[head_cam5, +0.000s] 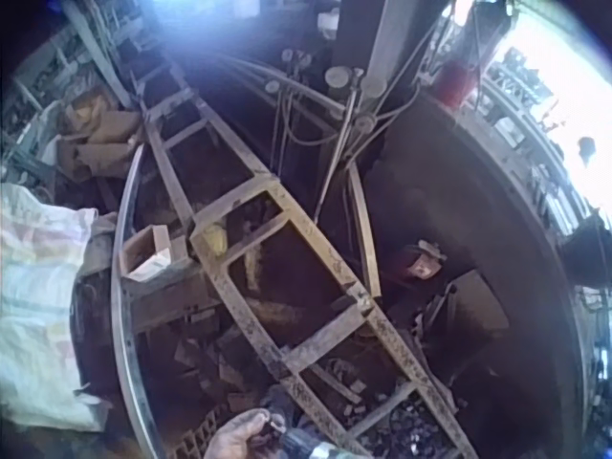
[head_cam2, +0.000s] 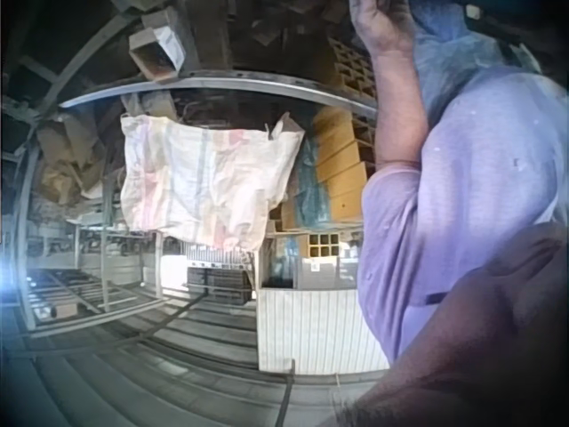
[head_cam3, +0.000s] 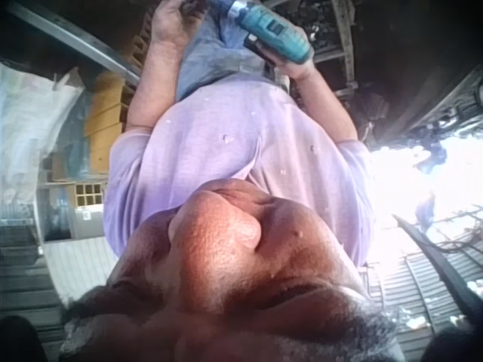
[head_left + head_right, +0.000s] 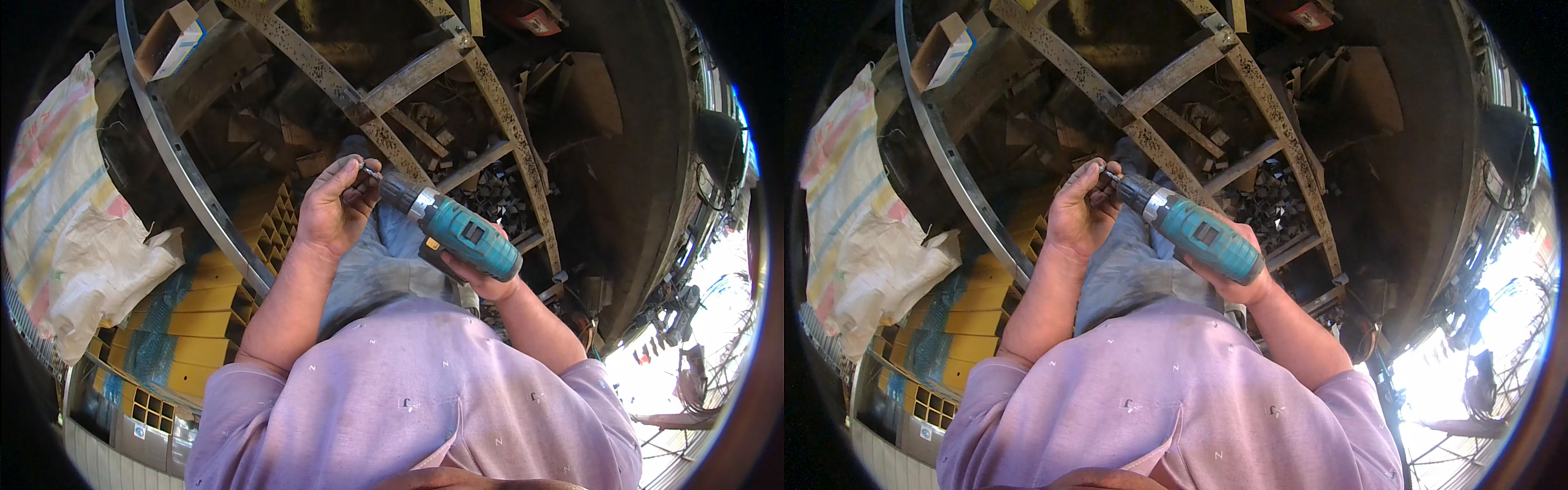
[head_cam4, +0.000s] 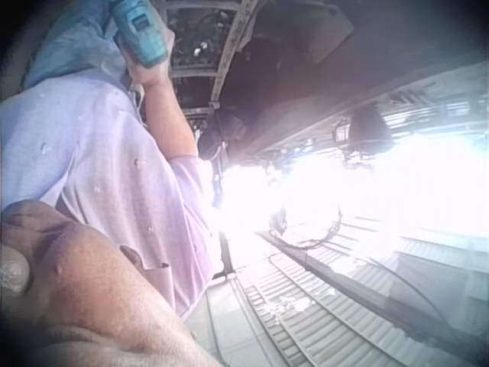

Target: The person uses a cordless drill to fasten a metal frame, then sits on the floor and repeatedly cuts metal bars with a chop saw. The person positions each bar, operates the saw, and places the cut pieces aside.

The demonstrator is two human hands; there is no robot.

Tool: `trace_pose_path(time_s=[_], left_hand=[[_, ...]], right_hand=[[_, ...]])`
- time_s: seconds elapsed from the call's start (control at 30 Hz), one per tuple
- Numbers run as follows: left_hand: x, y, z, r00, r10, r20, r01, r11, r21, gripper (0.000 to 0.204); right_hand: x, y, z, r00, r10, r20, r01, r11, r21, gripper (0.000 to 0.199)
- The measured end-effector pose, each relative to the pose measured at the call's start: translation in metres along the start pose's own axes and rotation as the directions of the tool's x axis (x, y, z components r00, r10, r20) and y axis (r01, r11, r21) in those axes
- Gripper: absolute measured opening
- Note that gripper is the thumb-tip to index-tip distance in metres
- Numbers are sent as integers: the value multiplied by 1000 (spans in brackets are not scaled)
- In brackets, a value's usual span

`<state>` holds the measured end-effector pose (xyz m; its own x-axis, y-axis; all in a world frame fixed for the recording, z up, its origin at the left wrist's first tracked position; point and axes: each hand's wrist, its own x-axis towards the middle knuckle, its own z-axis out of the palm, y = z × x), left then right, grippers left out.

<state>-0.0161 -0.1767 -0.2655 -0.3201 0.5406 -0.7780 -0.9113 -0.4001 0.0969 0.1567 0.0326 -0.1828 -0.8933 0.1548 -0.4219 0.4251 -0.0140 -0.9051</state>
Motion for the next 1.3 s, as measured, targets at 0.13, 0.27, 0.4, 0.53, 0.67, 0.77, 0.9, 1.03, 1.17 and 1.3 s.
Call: trace_pose_path(time_s=[0.13, 0.27, 0.4, 0.53, 0.67, 0.77, 0.9, 1.03, 1.17, 1.3], left_hand=[[-4, -1, 0, 1000, -5, -30, 5, 1000, -6, 13], [-4, -1, -4, 1000, -4, -3, 4, 1000, -12, 13], [-1, 1, -8, 999, -16, -43, 18, 999, 39, 13], [13, -3, -22, 997, -60, -43, 61, 998, 27, 14], [37, -7, -35, 991, -82, -102, 92, 992, 89, 16], [56, -3, -40, 995, -61, -75, 70, 989, 128, 23], [131, -15, -106, 915, 234, -329, -48, 872, 486, 17], [176, -19, -125, 866, 336, -370, -13, 754, 656, 21], [195, -24, -129, 848, 355, -394, 12, 730, 684, 20], [198, -28, -133, 842, 359, -403, -17, 764, 645, 21]], right_hand=[[-3, -2, 4, 998, 64, -25, -63, 997, 44, 35], [-4, -1, 6, 998, 61, -13, -60, 998, 33, 35], [-1, 9, 6, 999, -41, -4, 40, 996, -73, 43], [6, 16, 11, 997, 72, -5, -72, 997, -33, 52], [17, 24, 15, 967, 253, -13, -253, 962, -101, 57], [29, 38, 22, 980, 188, -71, -196, 971, -136, 57], [47, 53, 28, 960, 264, -92, -275, 952, -138, 54], [67, 74, 35, 965, 224, -135, -249, 943, -221, 55], [82, 91, 40, 952, 266, -150, -294, 932, -214, 58], [91, 99, 43, 948, 284, -143, -310, 928, -209, 59]])
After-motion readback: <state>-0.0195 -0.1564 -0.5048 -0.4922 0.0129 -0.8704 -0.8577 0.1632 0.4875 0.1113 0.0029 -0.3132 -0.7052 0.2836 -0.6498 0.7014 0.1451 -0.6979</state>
